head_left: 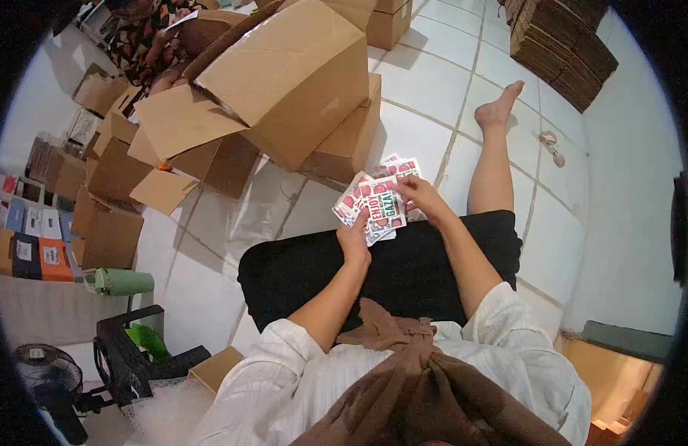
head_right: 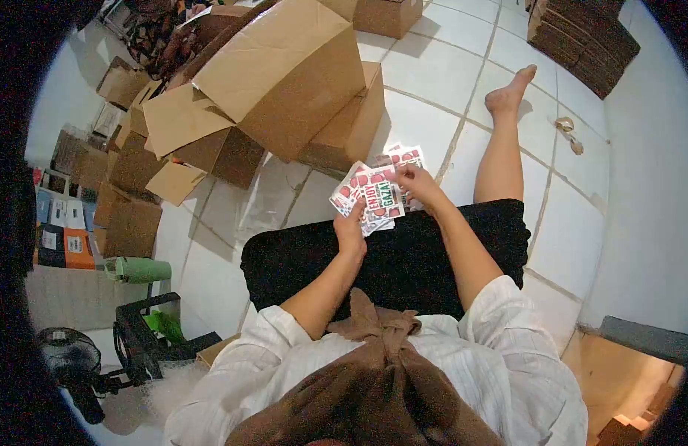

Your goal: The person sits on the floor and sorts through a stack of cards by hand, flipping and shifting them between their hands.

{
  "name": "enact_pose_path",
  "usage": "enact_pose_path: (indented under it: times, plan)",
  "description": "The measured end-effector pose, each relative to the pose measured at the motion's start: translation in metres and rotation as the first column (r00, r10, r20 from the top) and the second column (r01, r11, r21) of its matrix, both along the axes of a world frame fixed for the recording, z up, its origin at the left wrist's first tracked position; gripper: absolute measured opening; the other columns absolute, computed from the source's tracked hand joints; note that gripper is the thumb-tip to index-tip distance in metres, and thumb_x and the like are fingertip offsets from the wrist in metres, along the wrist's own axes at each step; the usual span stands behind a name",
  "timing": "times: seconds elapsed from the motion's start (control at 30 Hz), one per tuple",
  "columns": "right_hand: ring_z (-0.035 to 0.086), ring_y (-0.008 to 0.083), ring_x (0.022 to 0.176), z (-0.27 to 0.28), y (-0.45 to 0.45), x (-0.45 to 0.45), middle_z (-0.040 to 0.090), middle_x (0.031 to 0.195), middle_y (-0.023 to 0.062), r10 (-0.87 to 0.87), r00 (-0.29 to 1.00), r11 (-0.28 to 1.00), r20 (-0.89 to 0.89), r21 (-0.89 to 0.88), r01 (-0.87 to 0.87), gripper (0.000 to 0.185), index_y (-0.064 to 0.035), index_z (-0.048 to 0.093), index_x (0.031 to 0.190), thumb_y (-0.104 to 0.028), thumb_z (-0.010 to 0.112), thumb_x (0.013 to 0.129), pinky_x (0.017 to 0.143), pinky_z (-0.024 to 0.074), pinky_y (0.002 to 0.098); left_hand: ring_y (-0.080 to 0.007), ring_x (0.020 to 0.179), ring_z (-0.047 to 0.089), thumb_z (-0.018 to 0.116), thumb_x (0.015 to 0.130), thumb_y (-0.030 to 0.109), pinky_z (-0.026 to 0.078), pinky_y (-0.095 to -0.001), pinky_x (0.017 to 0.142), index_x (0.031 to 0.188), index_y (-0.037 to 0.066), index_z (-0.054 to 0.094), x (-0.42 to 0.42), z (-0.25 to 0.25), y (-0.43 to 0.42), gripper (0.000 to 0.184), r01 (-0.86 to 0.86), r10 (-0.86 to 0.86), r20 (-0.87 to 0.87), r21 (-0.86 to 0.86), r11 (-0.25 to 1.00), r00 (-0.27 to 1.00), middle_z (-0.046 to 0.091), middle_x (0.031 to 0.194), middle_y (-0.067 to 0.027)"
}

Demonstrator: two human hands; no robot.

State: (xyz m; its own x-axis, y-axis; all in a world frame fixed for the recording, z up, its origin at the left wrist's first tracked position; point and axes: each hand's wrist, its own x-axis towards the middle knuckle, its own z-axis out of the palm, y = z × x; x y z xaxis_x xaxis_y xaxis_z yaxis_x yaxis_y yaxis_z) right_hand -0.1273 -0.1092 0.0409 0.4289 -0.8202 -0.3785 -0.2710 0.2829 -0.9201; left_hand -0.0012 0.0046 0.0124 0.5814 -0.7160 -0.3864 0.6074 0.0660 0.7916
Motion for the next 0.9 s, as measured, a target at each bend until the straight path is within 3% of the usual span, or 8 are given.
enact_pose_path:
  times: [0.17,0.3,0.4,0.5,0.6,0.7,0.8,0.9]
  plan:
    - [0.046,0.0052,0.06,-0.022,0.006,-0.002,0.055,0.071,-0.0033,0.036,0.997,0.997,0.065,0.066,-0.04,0.015,-0.0074,0.059,0.082,-0.017,0.066,0.074,0.052,0.035,0.0188,-0.016,0.083,0.058,0.061,0.077,0.002,0.046,-0.0273,0.071,0.107,-0.005,0.051,-0.001,0.002,0.002,0.032,0.02,-0.02,0.013,0.012,1.0,1.0,0.059,0.098,-0.0106]
    - [0.054,0.0141,0.062,-0.016,0.016,0.001,0.06,0.07,0.0046,-0.018,1.0,1.0,0.008,0.013,0.018,0.019,-0.0022,0.063,0.084,-0.017,0.065,0.072,0.058,0.0438,0.0278,-0.0161,0.084,0.058,0.061,0.077,0.003,0.046,-0.0278,0.072,0.108,-0.005,0.05,-0.001,-0.001,0.001,0.034,-0.033,0.033,-0.002,-0.016,0.999,0.999,0.059,0.099,-0.0107]
    - [0.056,0.0171,0.061,-0.038,-0.005,-0.01,0.061,0.068,0.0089,-0.238,0.962,0.934,-0.134,-0.304,0.189,0.019,-0.0022,0.062,0.084,-0.017,0.063,0.072,0.058,0.0451,0.0297,-0.017,0.083,0.058,0.061,0.077,0.002,0.047,-0.028,0.071,0.11,-0.005,0.049,0.003,-0.009,0.001,0.035,-0.053,0.053,-0.026,0.023,0.998,0.998,0.058,0.101,-0.0104]
    - [0.055,0.0187,0.06,-0.053,-0.044,-0.043,0.06,0.069,0.0123,-0.479,0.877,0.795,0.05,-0.398,0.457,0.02,0.0024,0.059,0.083,-0.014,0.059,0.072,0.056,0.043,0.031,-0.019,0.083,0.059,0.06,0.078,0.003,0.049,-0.0294,0.07,0.111,-0.004,0.048,0.007,-0.012,0.003,0.036,-0.142,0.146,-0.096,0.05,0.989,0.985,0.058,0.1,-0.0102]
    - [0.055,0.019,0.062,-0.045,-0.039,-0.051,0.06,0.072,0.0136,-0.4,0.915,0.889,0.063,-0.218,0.403,0.024,0.0044,0.057,0.086,-0.015,0.059,0.072,0.058,0.0437,0.0307,-0.0201,0.083,0.06,0.058,0.079,0.003,0.051,-0.0316,0.068,0.112,-0.004,0.047,0.011,-0.015,0.002,0.036,-0.215,0.211,-0.214,0.007,0.977,0.954,0.058,0.1,-0.0111]
    - [0.057,0.0221,0.067,-0.053,-0.029,-0.031,0.061,0.077,0.016,-0.266,0.95,0.954,-0.163,-0.185,0.236,0.026,0.0028,0.058,0.091,-0.016,0.059,0.072,0.063,0.0451,0.0323,-0.0203,0.083,0.06,0.058,0.079,0.003,0.051,-0.0308,0.069,0.112,-0.004,0.047,0.008,-0.013,0.002,0.036,-0.128,0.122,-0.21,-0.012,0.992,0.97,0.058,0.1,-0.0115]
    - [0.057,0.0293,0.071,-0.061,-0.023,-0.017,0.06,0.081,0.0184,-0.358,0.81,0.857,-0.465,-0.508,0.087,0.029,-0.0006,0.061,0.093,-0.022,0.06,0.073,0.069,0.0454,0.0371,-0.0181,0.083,0.059,0.061,0.077,0.004,0.049,-0.0284,0.071,0.11,-0.005,0.048,0.003,-0.005,0.005,0.036,0.002,-0.008,-0.117,-0.052,0.999,0.993,0.058,0.099,-0.0109]
    - [0.058,0.028,0.073,-0.036,-0.016,-0.009,0.06,0.079,0.0169,-0.414,0.858,0.754,-0.304,-0.642,0.136,0.036,-0.0007,0.06,0.095,-0.03,0.062,0.073,0.07,0.0457,0.0353,-0.0169,0.082,0.059,0.061,0.077,0.003,0.048,-0.0269,0.071,0.108,-0.004,0.05,0.002,0.002,0.003,0.034,0.054,-0.057,-0.078,-0.035,0.998,0.995,0.059,0.098,-0.0104]
